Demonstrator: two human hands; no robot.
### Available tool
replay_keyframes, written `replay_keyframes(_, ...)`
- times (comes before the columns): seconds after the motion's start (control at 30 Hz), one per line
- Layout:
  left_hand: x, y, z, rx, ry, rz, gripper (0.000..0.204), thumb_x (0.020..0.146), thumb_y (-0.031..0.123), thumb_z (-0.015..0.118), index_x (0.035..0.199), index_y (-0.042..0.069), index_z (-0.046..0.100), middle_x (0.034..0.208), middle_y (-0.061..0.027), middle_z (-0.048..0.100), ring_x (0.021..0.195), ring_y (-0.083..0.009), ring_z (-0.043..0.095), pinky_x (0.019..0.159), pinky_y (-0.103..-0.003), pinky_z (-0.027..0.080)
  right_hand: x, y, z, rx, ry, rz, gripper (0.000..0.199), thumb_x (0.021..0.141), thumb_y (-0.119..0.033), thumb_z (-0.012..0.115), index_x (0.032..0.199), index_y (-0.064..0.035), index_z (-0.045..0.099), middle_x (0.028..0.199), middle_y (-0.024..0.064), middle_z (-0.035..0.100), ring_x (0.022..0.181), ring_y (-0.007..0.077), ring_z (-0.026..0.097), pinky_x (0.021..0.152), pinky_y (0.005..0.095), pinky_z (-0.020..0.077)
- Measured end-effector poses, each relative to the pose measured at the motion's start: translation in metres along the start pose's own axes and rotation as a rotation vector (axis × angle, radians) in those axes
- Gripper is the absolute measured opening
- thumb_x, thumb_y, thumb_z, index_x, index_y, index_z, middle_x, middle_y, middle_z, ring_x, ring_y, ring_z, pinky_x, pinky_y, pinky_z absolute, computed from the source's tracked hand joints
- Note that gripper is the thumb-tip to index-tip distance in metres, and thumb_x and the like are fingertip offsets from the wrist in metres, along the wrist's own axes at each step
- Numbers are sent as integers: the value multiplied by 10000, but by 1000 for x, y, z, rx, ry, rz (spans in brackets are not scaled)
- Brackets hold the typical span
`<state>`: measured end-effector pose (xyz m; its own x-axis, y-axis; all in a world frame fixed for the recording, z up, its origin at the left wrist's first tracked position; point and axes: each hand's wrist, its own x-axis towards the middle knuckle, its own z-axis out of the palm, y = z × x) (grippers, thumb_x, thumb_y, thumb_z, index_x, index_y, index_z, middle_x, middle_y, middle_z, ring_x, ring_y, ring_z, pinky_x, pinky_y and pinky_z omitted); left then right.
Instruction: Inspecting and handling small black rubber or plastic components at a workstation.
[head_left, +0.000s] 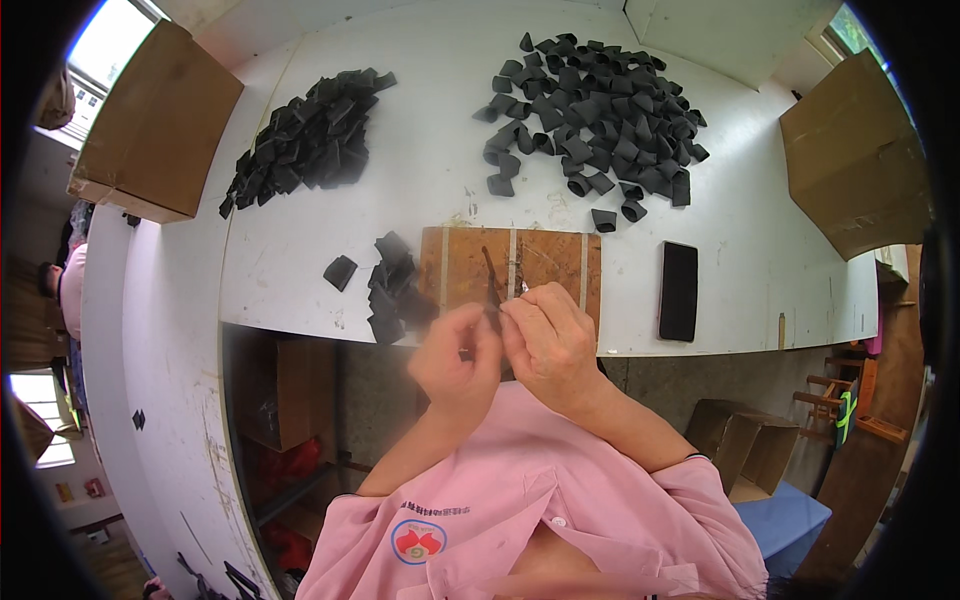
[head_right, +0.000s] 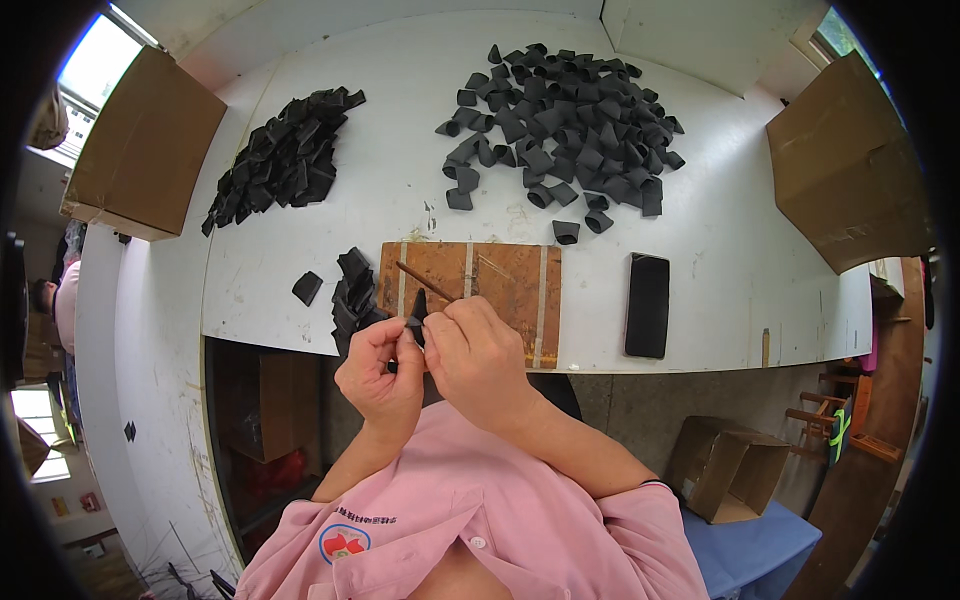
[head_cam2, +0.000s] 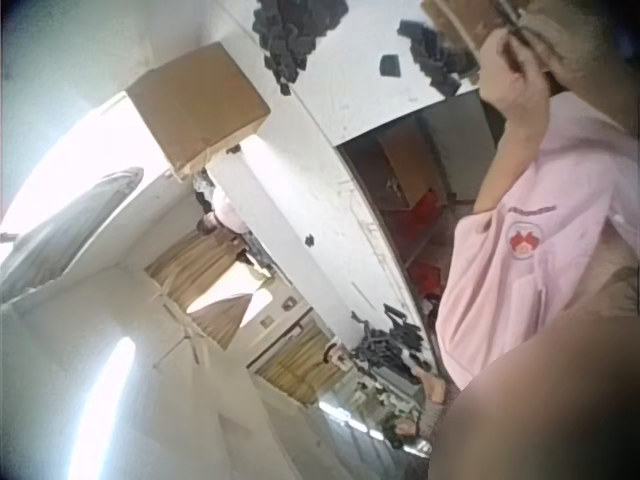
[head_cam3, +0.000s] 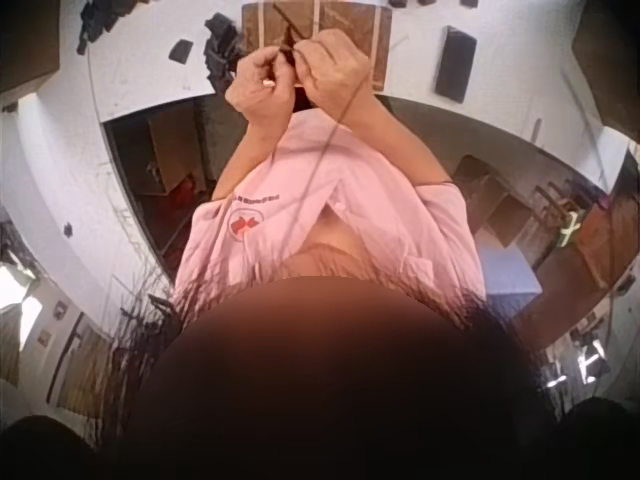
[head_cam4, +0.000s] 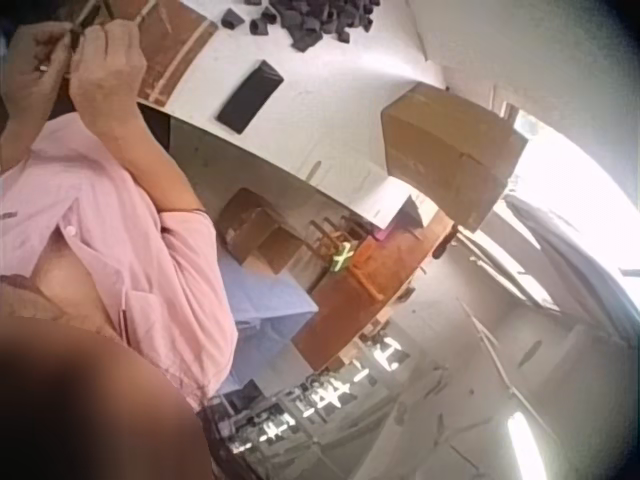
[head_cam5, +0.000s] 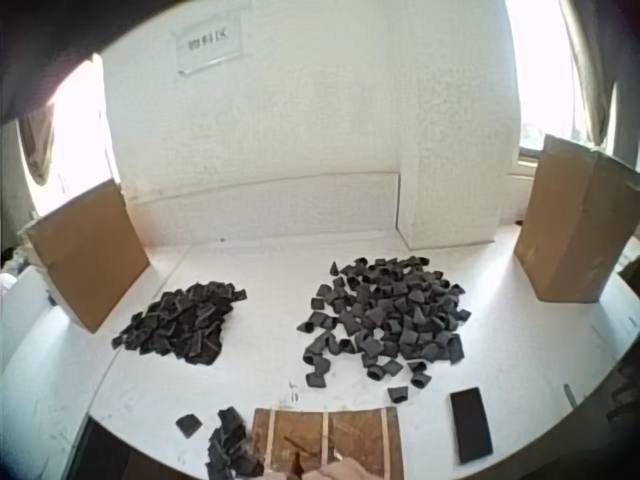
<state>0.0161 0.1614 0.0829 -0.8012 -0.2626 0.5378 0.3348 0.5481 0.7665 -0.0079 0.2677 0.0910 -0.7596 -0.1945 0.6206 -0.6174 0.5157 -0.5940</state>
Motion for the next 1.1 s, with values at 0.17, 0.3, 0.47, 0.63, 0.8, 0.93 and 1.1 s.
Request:
replay_keyframes(0.17,17,6,-8,-948,-110,-861,111,768,-37,527,875,-21,504,690,-62,555,382,-22,364,349,-161,278,0,14,5,-91,66,13,113,664,8,588,764,18,536,686,84,491,611,199,517,493,299,433)
replay_keyframes(0.3,23,3,-15,-1233,-311,-905,161,750,-59,496,905,-17,494,735,-54,542,410,-4,345,350,-155,235,10,15,-15,981,-196,820,61,731,-33,586,762,5,550,692,33,513,570,102,454,473,236,365)
replay_keyframes(0.47,10,-1,-1,-324,-83,-341,148,741,-68,507,883,-28,521,772,-73,579,538,-52,527,449,-180,401,5,17,-4,1820,-283,1135,108,800,-127,559,790,-24,530,665,-7,462,517,56,354,469,196,300)
replay_keyframes(0.63,46,-25,-13,-1625,-306,-928,152,787,-20,441,925,-15,505,876,-180,584,315,-49,381,294,-173,255,41,17,-15,1187,-420,757,246,868,-264,499,735,-57,495,667,-57,447,580,7,331,492,168,265)
replay_keyframes(0.8,58,-34,-11,-2046,-315,-1160,173,812,-5,424,972,-13,488,863,-148,588,300,-30,319,293,-162,234,63,45,4,1252,-553,761,244,860,-280,513,729,-75,511,633,-77,427,557,1,307,484,162,252)
replay_keyframes(0.93,36,-42,-6,-1530,-366,-1080,181,823,54,495,994,-4,493,753,-73,584,339,-38,338,326,-165,273,46,48,7,1265,-581,811,228,859,-258,518,740,-65,518,638,-71,443,571,18,363,481,171,283)
replay_keyframes(1.1,55,-24,-1,-451,-165,-236,302,794,35,546,1085,-9,479,941,-83,558,713,-112,534,583,-181,407,44,38,2,454,-205,417,217,781,-199,606,805,1,527,750,43,519,623,127,499,559,235,414)
